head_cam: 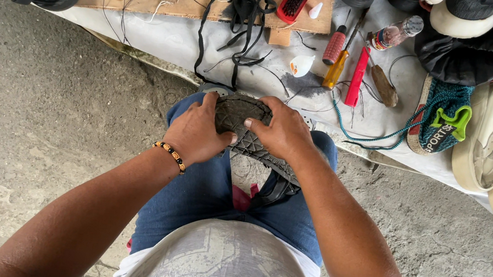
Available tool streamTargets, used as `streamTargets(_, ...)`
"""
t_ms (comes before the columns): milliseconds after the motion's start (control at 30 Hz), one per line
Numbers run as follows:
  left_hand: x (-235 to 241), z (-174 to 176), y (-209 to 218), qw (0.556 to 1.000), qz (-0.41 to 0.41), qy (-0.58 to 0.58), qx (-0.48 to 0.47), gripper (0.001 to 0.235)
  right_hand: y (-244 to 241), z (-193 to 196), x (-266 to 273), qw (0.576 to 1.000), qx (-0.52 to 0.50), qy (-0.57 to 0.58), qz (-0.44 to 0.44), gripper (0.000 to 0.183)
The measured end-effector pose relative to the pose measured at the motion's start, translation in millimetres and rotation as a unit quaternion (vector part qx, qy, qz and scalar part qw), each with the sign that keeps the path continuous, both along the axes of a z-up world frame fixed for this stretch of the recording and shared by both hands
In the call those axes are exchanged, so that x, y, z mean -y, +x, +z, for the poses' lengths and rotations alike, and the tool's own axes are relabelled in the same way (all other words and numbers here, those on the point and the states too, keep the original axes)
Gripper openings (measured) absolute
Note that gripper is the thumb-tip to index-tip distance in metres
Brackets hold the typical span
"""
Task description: The person applies glue from a small bottle to the sole of a black shoe and presses the sole firmly to bond it. The person repeatedly applies glue and presses the sole to ensure adhesion.
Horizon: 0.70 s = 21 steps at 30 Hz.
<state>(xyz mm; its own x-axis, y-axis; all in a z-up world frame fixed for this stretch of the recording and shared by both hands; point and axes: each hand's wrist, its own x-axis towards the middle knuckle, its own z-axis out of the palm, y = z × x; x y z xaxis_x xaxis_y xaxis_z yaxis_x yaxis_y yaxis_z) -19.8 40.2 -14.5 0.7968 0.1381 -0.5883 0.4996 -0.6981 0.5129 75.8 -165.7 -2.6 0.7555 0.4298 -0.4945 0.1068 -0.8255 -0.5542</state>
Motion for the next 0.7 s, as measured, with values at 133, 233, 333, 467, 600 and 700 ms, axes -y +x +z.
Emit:
streamTargets(133, 0, -1, -1, 1.0, -0.002, 0.003, 0.004, 0.101, -1, 1, 0, 1.0, 0.003, 0.007, -0.003, 0.062)
streamTargets(233, 1, 5, -2, 1.0, 0.005, -0.01, 0.014, 0.098, -1, 1, 0, 1.0, 0.007, 0.021, -0.003, 0.06)
streamTargets(333, 1, 4, -1, 1.0, 0.003, -0.01, 0.012, 0.098, 0, -1, 0, 1.0, 0.007, 0.0, -0.002, 0.061)
streamTargets(467, 0, 1, -1, 1.0, 0.0, -0.002, 0.002, 0.101, 0, -3, 0, 1.0, 0.006, -0.001, -0.004, 0.061)
streamTargets(600, 0, 2, 1, 1.0, 0.001, -0.004, 0.003, 0.101, 4, -10, 2, 1.0, 0.006, 0.0, 0.003, 0.062)
streamTargets(700, 1, 2, 1, 1.0, -0.002, 0.002, -0.003, 0.101, 6, -14, 1, 1.0, 0.005, -0.022, 0.004, 0.064)
